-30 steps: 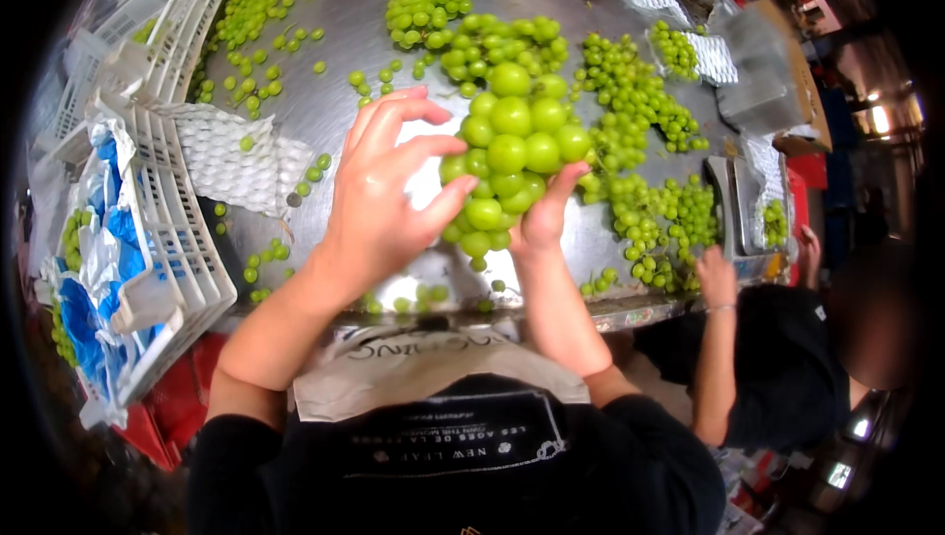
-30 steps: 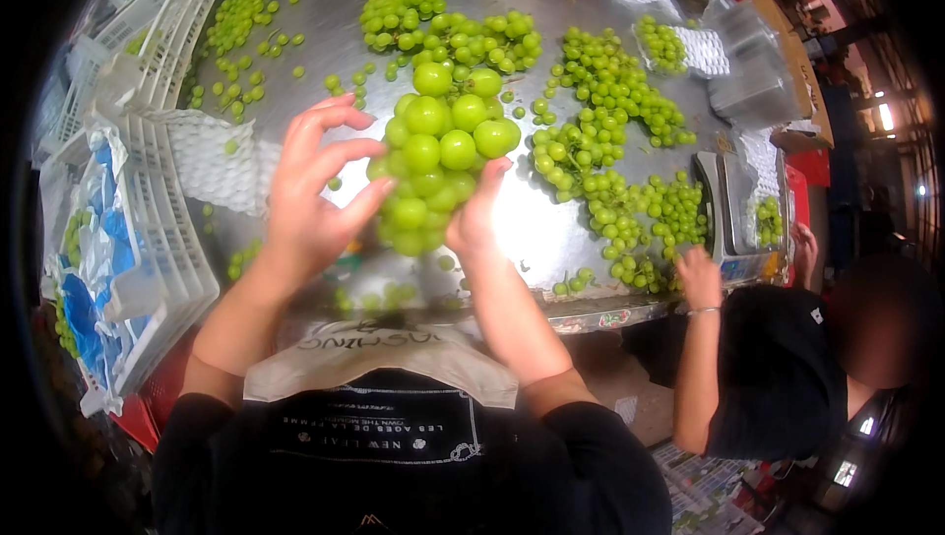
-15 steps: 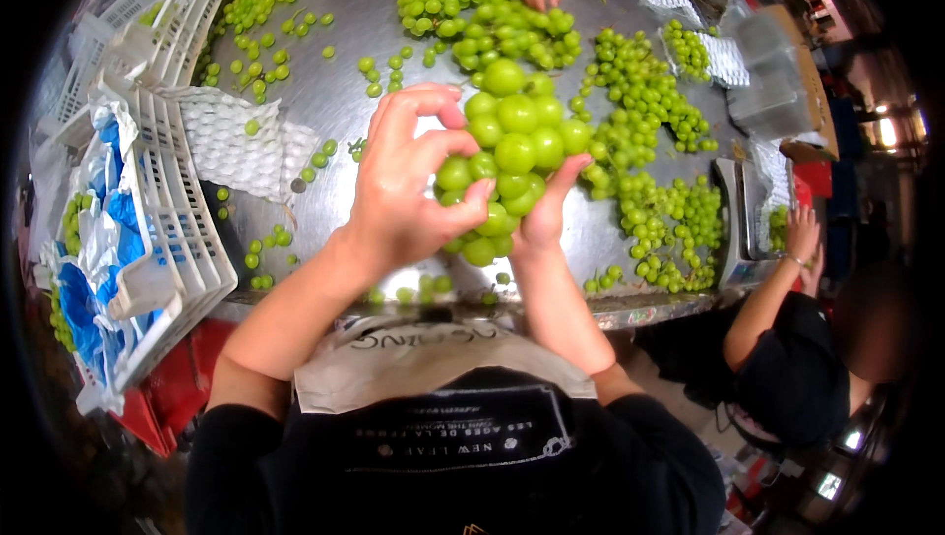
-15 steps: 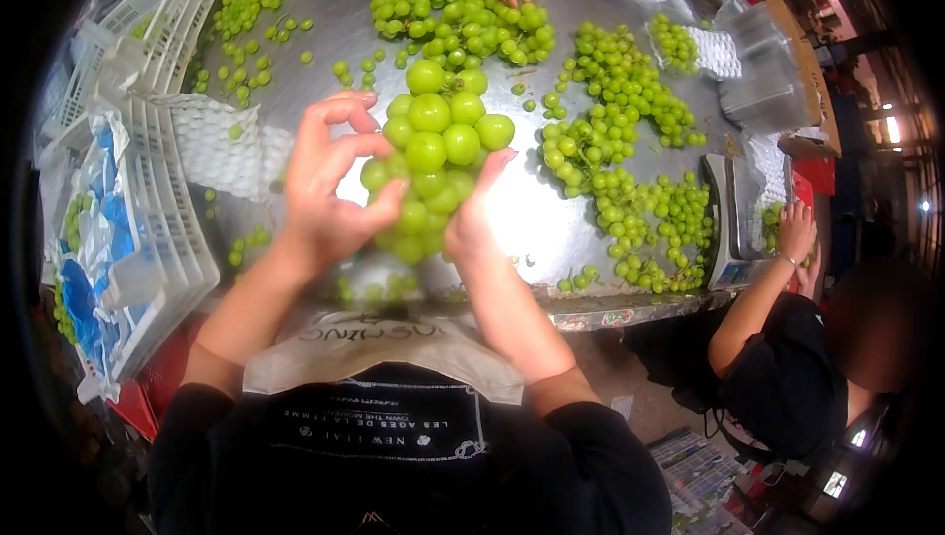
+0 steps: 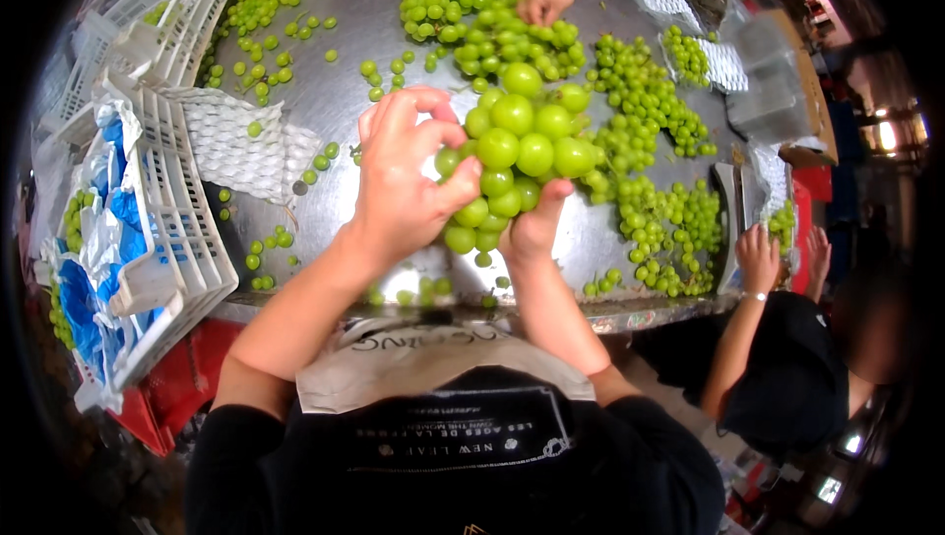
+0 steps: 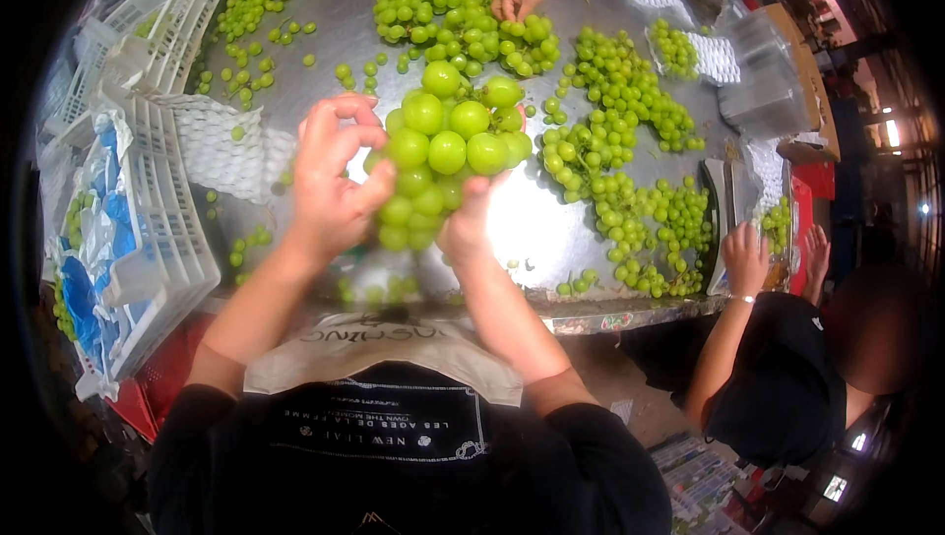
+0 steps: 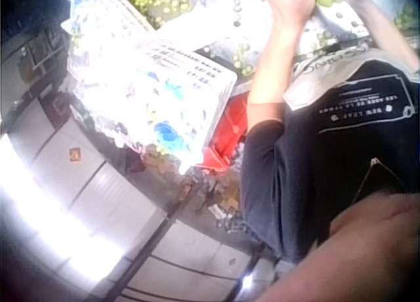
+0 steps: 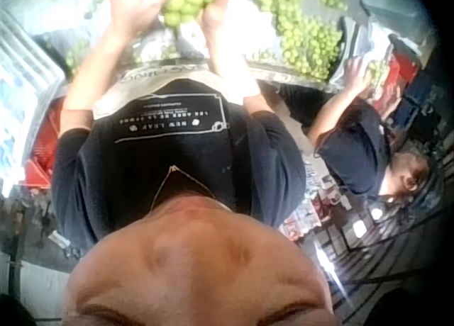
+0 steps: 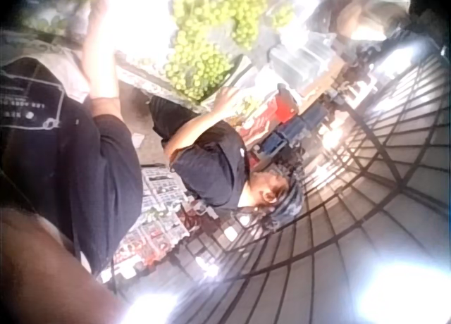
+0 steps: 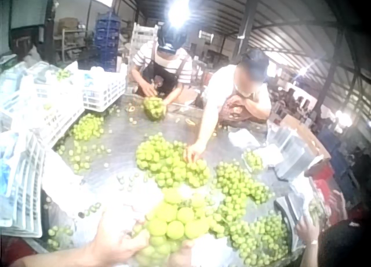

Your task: The person sorts bunches of grapes at a table, using scissors to trim the stems and placing selected bunches into a plastic crate lined with protective materials.

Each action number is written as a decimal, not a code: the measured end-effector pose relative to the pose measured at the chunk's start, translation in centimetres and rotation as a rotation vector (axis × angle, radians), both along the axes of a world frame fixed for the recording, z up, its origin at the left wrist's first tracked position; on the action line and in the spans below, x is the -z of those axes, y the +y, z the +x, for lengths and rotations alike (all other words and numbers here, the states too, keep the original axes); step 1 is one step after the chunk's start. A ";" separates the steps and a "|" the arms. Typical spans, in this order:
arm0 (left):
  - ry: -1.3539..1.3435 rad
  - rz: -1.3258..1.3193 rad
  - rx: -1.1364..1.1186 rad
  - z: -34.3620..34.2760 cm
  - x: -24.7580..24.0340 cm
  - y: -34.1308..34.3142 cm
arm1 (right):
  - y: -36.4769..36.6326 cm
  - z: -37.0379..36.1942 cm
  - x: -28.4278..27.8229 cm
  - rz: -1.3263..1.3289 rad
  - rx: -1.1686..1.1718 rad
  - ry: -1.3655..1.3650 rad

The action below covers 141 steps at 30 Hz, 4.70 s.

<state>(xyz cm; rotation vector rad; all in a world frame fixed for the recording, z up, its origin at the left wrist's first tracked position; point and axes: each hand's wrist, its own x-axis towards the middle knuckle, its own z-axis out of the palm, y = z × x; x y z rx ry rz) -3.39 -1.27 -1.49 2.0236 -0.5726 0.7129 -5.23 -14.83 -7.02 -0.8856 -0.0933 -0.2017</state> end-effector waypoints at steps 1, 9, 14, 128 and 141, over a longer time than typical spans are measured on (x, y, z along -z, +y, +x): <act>-0.021 0.015 0.011 0.1 0.1 0.1 | 0.0 0.0 0.1 0.006 -0.008 0.018; 0.077 -0.076 0.091 0.1 -0.5 -0.1 | -0.5 0.2 -1.1 0.073 -0.228 0.131; -0.003 -0.102 0.169 0.2 -0.5 0.2 | 0.3 -0.1 -3.5 0.264 -0.401 0.191; 0.090 0.170 0.262 0.7 -2.3 1.7 | -1.4 0.4 -0.8 0.081 -0.278 0.157; 0.266 0.187 0.266 0.5 -2.4 2.3 | -0.6 0.4 -0.5 0.026 -0.038 0.059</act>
